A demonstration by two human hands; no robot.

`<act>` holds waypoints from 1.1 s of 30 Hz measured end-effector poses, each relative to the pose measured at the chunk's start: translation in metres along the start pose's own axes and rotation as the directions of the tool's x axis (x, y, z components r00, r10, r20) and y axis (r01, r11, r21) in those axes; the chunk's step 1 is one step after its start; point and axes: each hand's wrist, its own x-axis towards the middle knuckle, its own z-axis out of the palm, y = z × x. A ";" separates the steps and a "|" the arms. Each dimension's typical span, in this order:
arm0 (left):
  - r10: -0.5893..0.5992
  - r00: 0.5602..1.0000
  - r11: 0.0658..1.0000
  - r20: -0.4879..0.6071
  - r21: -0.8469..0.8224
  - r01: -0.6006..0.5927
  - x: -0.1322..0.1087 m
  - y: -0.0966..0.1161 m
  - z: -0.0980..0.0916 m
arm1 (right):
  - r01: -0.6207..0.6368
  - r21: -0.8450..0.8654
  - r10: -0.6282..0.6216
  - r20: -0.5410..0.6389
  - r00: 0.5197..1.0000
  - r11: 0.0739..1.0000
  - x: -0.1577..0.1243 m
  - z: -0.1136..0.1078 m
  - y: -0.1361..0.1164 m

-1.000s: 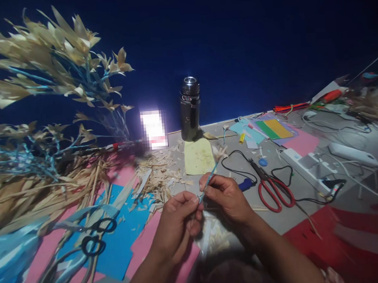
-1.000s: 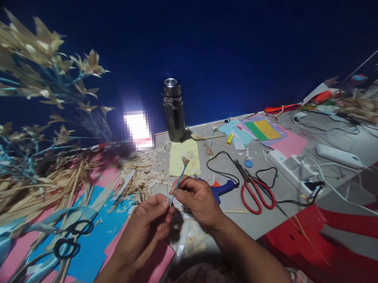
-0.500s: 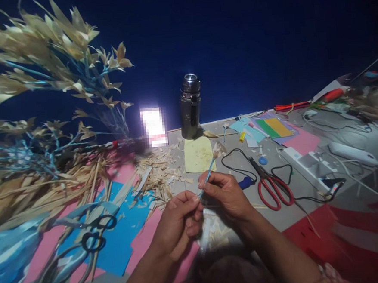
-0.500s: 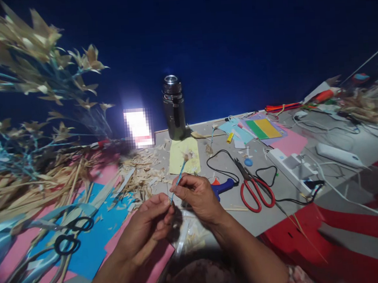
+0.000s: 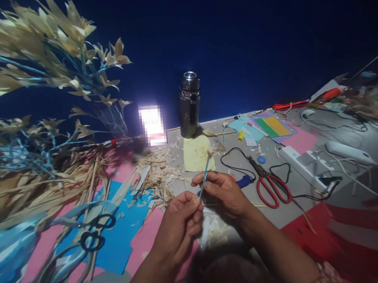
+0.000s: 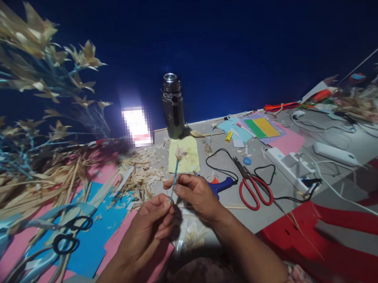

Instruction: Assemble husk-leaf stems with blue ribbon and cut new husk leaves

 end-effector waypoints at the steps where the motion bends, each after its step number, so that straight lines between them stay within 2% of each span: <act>1: 0.047 0.999 0.999 -0.020 0.025 -0.047 0.000 -0.001 0.000 | 0.025 -0.033 -0.026 -0.022 0.999 0.999 0.000 0.000 0.001; 3: 0.093 0.995 0.995 -0.040 0.039 -0.091 -0.001 -0.002 -0.002 | 0.075 -0.098 -0.082 -0.070 0.994 0.992 0.000 0.003 0.004; 5: 0.025 1.000 1.000 -0.007 -0.010 -0.025 0.000 -0.002 -0.005 | 0.100 -0.130 -0.115 -0.107 0.988 0.986 0.000 0.005 0.005; 8: -0.143 0.986 0.982 0.088 -0.111 0.153 0.001 0.000 -0.009 | 0.061 -0.051 -0.066 -0.104 0.992 0.997 0.001 0.007 0.005; 9: -0.169 0.979 0.975 0.110 -0.125 0.183 0.001 0.000 -0.010 | 0.036 -0.014 -0.037 -0.100 0.994 0.999 0.001 0.007 0.005; 11: -0.152 0.982 0.979 0.112 -0.120 0.166 0.001 -0.001 -0.011 | 0.003 0.031 0.000 -0.101 0.995 1.000 0.001 0.006 0.006; 15: 0.014 1.000 1.000 -0.009 0.000 -0.014 -0.002 -0.002 -0.005 | 0.018 0.037 -0.014 -0.126 0.992 0.999 0.001 0.003 0.008; 20: 0.174 0.981 0.964 -0.082 0.218 -0.153 -0.004 -0.004 -0.001 | 0.022 0.040 -0.019 -0.089 0.996 0.999 0.000 0.000 0.012; 21: 0.244 0.963 0.937 -0.115 0.283 -0.204 -0.004 -0.004 -0.002 | 0.027 0.034 -0.023 -0.097 0.995 0.999 0.000 0.000 0.012; 23: 0.431 0.884 0.832 -0.179 0.458 -0.313 -0.004 -0.004 -0.003 | 0.041 0.007 -0.039 -0.130 0.991 0.999 0.000 0.000 0.011; 25: 0.573 0.803 0.688 -0.163 0.629 -0.363 -0.006 -0.002 -0.003 | 0.059 -0.028 -0.062 -0.155 0.986 0.998 0.000 0.000 0.010; 26: 0.602 0.788 0.630 -0.129 0.684 -0.369 -0.006 0.000 -0.002 | 0.068 -0.043 -0.074 -0.158 0.985 0.997 0.000 0.001 0.009; 27: 0.604 0.791 0.596 -0.093 0.712 -0.371 -0.007 0.001 -0.001 | 0.076 -0.054 -0.083 -0.155 0.984 0.996 0.000 0.001 0.009; 29: 0.557 0.829 0.596 -0.049 0.718 -0.358 -0.006 0.003 0.002 | 0.090 -0.065 -0.098 -0.137 0.986 0.994 0.000 0.002 0.008; 31: 0.466 0.884 0.663 -0.025 0.672 -0.330 -0.004 0.002 0.002 | 0.106 -0.051 -0.111 -0.117 0.987 0.993 -0.001 0.002 0.009; 33: 0.330 0.944 0.778 0.007 0.564 -0.276 -0.002 -0.002 -0.001 | 0.085 0.021 -0.083 -0.083 0.993 0.996 -0.003 0.002 0.010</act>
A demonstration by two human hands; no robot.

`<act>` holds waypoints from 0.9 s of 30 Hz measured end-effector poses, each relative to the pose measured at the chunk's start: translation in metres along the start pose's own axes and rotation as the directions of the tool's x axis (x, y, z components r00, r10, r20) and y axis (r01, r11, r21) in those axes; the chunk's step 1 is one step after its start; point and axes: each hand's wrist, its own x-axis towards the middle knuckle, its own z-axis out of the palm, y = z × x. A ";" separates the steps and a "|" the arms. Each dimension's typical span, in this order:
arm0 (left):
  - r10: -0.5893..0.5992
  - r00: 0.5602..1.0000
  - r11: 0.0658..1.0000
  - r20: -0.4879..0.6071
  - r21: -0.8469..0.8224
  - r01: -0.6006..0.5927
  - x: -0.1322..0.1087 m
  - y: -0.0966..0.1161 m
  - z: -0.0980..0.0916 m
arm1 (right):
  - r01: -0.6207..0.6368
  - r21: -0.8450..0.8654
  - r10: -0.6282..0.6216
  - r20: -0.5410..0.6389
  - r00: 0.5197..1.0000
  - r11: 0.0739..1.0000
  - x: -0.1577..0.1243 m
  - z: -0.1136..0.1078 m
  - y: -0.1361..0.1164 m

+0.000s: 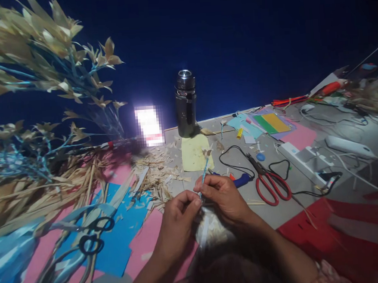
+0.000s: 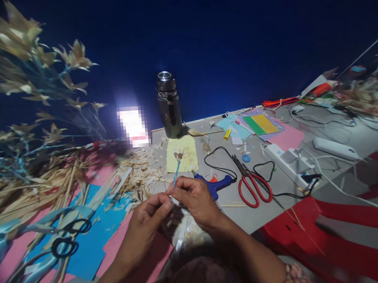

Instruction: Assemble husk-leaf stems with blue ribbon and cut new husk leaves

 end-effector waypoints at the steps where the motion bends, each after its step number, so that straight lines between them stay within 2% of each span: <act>1: -0.046 0.997 0.995 0.065 -0.087 0.051 0.000 -0.003 0.000 | -0.040 0.057 0.039 0.032 0.999 0.998 -0.001 -0.001 0.001; 4: -0.096 0.966 0.941 0.239 -0.294 0.166 0.000 -0.011 -0.001 | -0.201 0.204 0.170 0.161 0.972 0.958 -0.005 -0.003 0.005; 8: -0.091 0.935 0.907 0.343 -0.359 0.220 -0.001 -0.014 -0.003 | -0.267 0.250 0.215 0.218 0.952 0.931 -0.006 -0.005 0.007; 15: -0.105 0.918 0.857 0.383 -0.434 0.279 -0.001 -0.013 -0.003 | -0.192 0.274 0.175 0.086 0.981 0.942 -0.004 0.000 0.002; 27: -0.117 0.925 0.866 0.363 -0.419 0.274 -0.001 -0.014 -0.003 | -0.194 0.293 0.152 0.161 0.975 0.936 -0.003 0.000 0.008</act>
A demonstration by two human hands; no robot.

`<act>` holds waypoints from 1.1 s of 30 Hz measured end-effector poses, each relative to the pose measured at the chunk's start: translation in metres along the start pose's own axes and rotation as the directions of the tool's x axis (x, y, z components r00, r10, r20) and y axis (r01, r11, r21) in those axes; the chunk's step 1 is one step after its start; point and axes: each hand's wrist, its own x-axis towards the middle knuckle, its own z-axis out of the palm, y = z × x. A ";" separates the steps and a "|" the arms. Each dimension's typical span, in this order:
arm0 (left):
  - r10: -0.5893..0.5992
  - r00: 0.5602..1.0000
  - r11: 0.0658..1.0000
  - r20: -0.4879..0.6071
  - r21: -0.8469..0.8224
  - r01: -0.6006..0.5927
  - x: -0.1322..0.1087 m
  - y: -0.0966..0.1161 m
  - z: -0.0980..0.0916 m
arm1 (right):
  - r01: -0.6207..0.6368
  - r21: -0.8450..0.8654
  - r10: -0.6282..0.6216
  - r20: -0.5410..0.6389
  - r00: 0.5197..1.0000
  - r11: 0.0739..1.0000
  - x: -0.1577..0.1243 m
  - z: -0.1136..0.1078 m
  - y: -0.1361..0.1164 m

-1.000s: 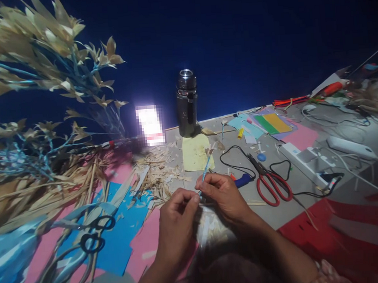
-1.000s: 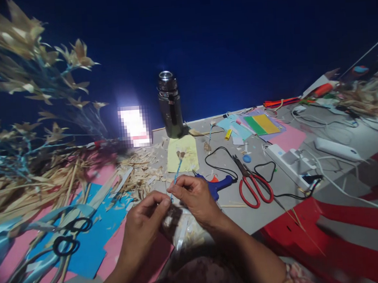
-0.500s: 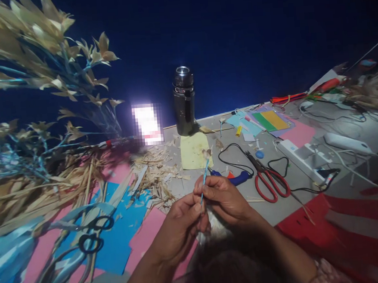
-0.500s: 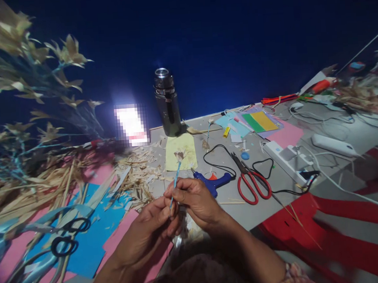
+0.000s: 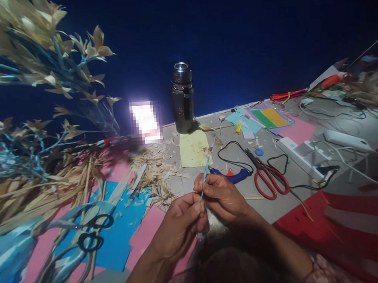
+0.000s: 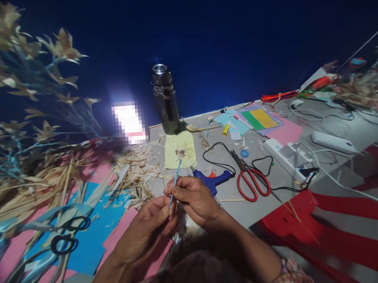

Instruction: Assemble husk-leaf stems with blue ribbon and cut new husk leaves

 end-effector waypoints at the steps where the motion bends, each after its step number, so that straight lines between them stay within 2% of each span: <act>1: -0.002 1.000 1.000 -0.007 0.000 0.002 0.000 0.000 0.000 | 0.000 0.006 0.001 -0.006 1.000 1.000 0.000 0.001 0.000; 8: -0.065 0.997 0.997 0.032 -0.033 0.066 -0.002 0.003 0.001 | 0.025 0.022 -0.023 -0.086 0.996 0.999 0.002 -0.001 -0.002; 10: -0.123 0.992 0.992 0.034 0.027 0.123 -0.003 0.004 -0.003 | 0.064 0.017 -0.062 -0.117 0.991 0.998 0.003 -0.003 -0.007; 11: -0.131 0.991 0.988 0.001 0.086 0.130 -0.003 0.005 -0.005 | 0.089 0.010 -0.087 -0.125 0.988 0.996 0.004 -0.004 -0.011; 13: -0.051 0.989 0.978 -0.142 0.193 0.078 -0.002 0.008 -0.010 | 0.116 -0.015 -0.117 -0.118 0.986 0.993 0.005 -0.004 -0.018; 15: 0.081 0.948 0.968 -0.308 0.253 -0.001 -0.001 0.013 -0.013 | 0.112 -0.047 -0.116 -0.105 0.988 0.993 0.005 -0.004 -0.022; 17: 0.168 0.906 0.946 -0.388 0.323 -0.037 0.000 0.019 -0.011 | 0.115 -0.089 -0.125 -0.116 0.985 0.989 0.005 -0.002 -0.023; 21: 0.327 0.896 0.800 -0.301 0.593 -0.093 -0.002 0.027 -0.001 | 0.149 -0.199 -0.176 -0.125 0.976 0.969 0.004 0.000 -0.019; 23: 0.364 0.897 0.749 -0.252 0.652 -0.121 -0.001 0.026 0.004 | 0.156 -0.255 -0.188 -0.105 0.976 0.954 0.004 -0.001 -0.017; 25: 0.313 0.921 0.782 -0.231 0.613 -0.112 0.001 0.024 0.008 | 0.157 -0.279 -0.187 -0.086 0.979 0.947 0.004 -0.003 -0.016; 28: 0.150 0.971 0.893 -0.186 0.446 -0.053 0.005 0.020 0.009 | 0.118 -0.216 -0.135 -0.064 0.989 0.969 0.003 -0.005 -0.014; 33: -0.011 0.995 0.985 -0.098 0.171 0.028 0.007 0.012 0.011 | 0.049 -0.015 -0.050 -0.081 0.996 0.999 0.001 -0.006 -0.009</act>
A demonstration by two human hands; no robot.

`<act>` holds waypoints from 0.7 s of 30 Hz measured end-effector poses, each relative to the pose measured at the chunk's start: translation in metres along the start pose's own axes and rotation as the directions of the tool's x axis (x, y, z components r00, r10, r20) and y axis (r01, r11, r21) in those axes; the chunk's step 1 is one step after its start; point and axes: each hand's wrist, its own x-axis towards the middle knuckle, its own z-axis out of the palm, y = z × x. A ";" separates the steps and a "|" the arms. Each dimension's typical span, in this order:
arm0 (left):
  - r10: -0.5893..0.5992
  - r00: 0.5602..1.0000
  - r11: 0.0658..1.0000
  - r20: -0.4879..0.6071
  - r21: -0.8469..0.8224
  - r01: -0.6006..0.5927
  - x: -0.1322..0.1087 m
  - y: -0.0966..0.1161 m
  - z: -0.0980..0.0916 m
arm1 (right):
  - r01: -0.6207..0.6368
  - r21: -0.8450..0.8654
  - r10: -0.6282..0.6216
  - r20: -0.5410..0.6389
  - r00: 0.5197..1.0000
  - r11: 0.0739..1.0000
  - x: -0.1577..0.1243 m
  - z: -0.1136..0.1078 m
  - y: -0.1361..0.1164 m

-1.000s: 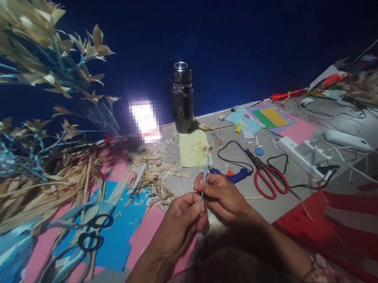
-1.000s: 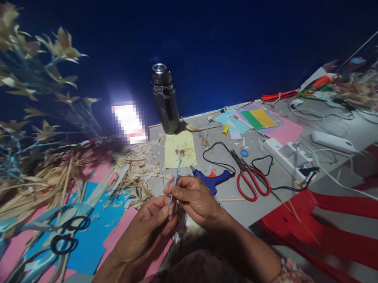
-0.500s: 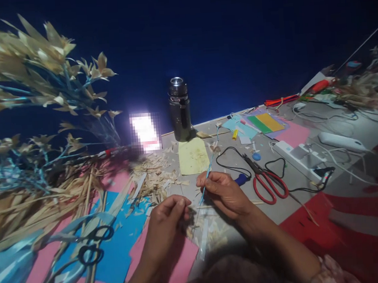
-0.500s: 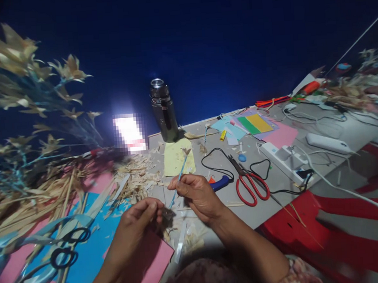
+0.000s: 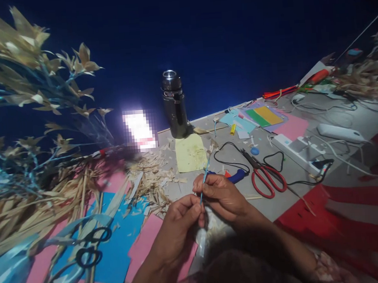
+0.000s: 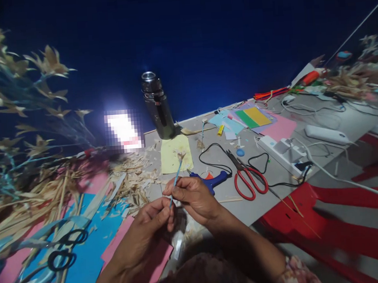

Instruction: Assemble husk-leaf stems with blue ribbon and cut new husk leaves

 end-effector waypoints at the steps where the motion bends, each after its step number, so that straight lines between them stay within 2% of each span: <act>1: -0.037 0.999 0.997 0.030 -0.068 0.039 0.000 -0.001 0.001 | -0.011 0.033 0.011 0.001 1.000 0.999 0.000 0.000 0.001; 4: -0.122 0.987 0.964 0.103 -0.225 0.142 -0.002 -0.003 0.001 | -0.047 0.079 0.045 0.024 0.999 0.996 0.002 -0.002 0.003; 7: -0.129 0.985 0.958 0.115 -0.244 0.153 -0.002 -0.002 -0.002 | -0.061 0.061 0.060 0.030 0.998 0.996 0.004 -0.001 0.000; 9: -0.107 0.991 0.974 0.081 -0.190 0.120 -0.003 -0.001 -0.005 | -0.051 0.037 0.050 0.028 0.998 0.998 0.005 0.001 -0.004; 13: -0.043 0.998 0.999 -0.053 -0.032 0.041 -0.006 0.003 -0.008 | -0.034 -0.015 0.034 0.029 0.999 0.999 0.004 0.005 -0.009; 17: -0.060 0.993 0.998 -0.101 -0.014 0.059 -0.008 0.006 -0.005 | -0.020 -0.068 0.023 0.039 0.999 0.997 0.002 0.003 -0.011; 21: -0.014 0.982 1.000 -0.187 0.023 0.019 -0.008 0.004 -0.001 | -0.014 -0.188 0.013 -0.008 1.000 0.982 0.001 0.000 -0.018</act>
